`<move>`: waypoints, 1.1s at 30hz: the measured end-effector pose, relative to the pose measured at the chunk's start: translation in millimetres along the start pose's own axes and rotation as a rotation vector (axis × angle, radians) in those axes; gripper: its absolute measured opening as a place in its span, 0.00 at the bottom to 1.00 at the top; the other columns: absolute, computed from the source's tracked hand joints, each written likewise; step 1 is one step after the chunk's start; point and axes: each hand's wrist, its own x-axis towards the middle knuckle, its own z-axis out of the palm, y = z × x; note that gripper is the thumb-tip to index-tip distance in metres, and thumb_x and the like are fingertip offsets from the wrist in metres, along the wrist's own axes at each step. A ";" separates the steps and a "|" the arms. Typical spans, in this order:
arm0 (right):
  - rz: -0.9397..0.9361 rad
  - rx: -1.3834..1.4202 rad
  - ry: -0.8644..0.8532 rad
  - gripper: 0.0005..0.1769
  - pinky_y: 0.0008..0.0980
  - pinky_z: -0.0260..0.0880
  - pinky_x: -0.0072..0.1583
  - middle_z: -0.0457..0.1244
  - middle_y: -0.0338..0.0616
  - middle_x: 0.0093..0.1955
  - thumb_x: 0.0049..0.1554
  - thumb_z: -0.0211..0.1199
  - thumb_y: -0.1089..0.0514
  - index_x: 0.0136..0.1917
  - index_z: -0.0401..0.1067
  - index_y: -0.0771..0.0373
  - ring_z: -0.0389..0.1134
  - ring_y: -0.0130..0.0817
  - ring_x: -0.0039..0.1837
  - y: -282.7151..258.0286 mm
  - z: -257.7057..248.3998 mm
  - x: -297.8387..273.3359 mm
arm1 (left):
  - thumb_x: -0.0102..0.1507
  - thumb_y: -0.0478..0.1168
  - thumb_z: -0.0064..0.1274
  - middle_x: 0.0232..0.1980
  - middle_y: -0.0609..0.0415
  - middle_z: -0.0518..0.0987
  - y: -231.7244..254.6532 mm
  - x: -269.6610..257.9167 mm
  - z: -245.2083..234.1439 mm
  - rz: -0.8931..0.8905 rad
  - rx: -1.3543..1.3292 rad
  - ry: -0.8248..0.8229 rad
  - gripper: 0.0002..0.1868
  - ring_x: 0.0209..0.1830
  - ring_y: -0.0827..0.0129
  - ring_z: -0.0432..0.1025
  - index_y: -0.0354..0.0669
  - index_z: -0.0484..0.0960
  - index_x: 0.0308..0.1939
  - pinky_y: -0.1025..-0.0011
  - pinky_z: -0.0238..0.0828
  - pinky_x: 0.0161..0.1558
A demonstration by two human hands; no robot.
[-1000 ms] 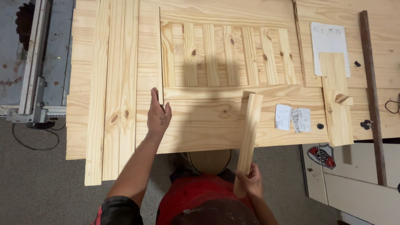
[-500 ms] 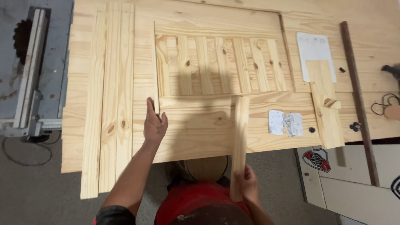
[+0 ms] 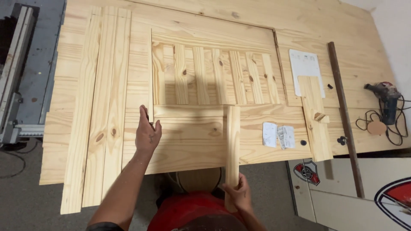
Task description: Cutting wooden boards with a miter saw and then laying out the pieces on a workbench to assemble a frame or panel.
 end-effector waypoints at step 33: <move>-0.432 -0.117 -0.719 0.48 0.35 0.73 0.60 0.65 0.41 0.65 0.41 0.79 0.41 0.70 0.64 0.54 0.71 0.34 0.66 -56.8 -44.7 121.5 | 0.68 0.61 0.40 0.72 0.48 0.72 130.4 -235.5 162.7 -0.271 -0.040 -0.364 0.38 0.69 0.60 0.70 0.47 0.58 0.77 0.61 0.67 0.66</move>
